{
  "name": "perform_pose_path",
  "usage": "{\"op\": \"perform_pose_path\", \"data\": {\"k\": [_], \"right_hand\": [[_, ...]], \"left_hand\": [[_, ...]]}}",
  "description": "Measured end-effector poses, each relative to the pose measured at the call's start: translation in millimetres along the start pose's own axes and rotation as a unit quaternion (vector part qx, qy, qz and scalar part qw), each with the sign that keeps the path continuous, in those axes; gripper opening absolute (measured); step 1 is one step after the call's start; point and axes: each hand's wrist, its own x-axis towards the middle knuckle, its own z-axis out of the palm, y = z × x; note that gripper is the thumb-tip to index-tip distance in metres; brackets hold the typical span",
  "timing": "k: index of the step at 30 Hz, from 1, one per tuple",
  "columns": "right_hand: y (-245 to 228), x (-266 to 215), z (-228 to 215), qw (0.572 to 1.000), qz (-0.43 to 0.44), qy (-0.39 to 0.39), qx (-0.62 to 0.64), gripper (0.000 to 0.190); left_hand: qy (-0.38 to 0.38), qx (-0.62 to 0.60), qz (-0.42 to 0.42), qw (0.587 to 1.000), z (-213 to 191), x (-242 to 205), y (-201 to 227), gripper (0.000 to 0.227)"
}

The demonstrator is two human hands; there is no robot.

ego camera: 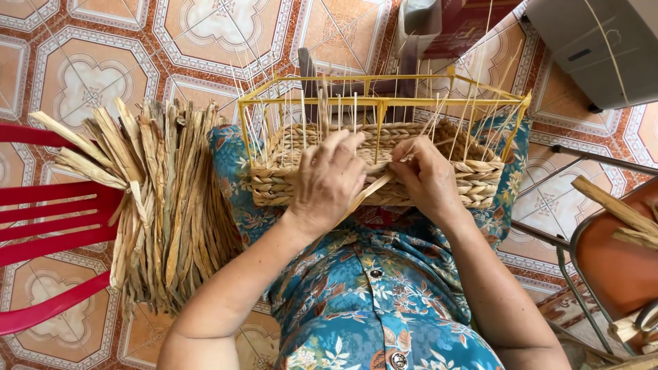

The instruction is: The person weaves a basket by taking dried plant fibers from a bundle and weaving them around a wire frame by hand.

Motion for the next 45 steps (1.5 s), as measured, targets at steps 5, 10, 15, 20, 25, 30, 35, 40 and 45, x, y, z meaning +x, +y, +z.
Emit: {"op": "perform_pose_path", "data": {"k": [5, 10, 15, 20, 25, 30, 35, 40, 45], "right_hand": [[8, -3, 3, 0.998, 0.039, 0.010, 0.052, 0.016], [-2, 1, -1, 0.996, 0.060, 0.010, 0.064, 0.015], [-7, 11, -9, 0.995, 0.068, -0.017, 0.071, 0.017], [5, 4, -28, 0.983, 0.105, -0.020, 0.151, 0.016], [-19, -8, -33, 0.998, 0.043, 0.032, 0.041, 0.016], [-24, -4, 0, 0.991, -0.127, 0.018, -0.029, 0.032], [-10, -3, 19, 0.994, -0.097, 0.043, -0.033, 0.017], [-18, -4, 26, 0.993, -0.039, 0.108, 0.036, 0.025], [-13, 6, 30, 0.992, -0.026, 0.121, 0.021, 0.020]], "left_hand": [[0.051, 0.029, 0.117, 0.991, -13, -13, -7, 0.011], [-0.191, 0.001, -0.025, 0.981, -62, -22, -27, 0.022], [-0.173, 0.141, -0.092, 0.970, -96, -9, -11, 0.046], [-0.096, -0.100, 0.050, 0.989, -46, -4, 31, 0.105], [-0.441, -0.046, -0.092, 0.891, -39, 35, 13, 0.029], [-0.269, -0.079, -0.098, 0.955, -73, 40, -21, 0.018], [0.068, -0.084, 0.021, 0.994, -89, 35, 8, 0.024], [-0.025, -0.134, 0.012, 0.991, -23, 10, 13, 0.021], [-0.043, -0.251, -0.096, 0.962, 43, 18, -12, 0.009]]}}
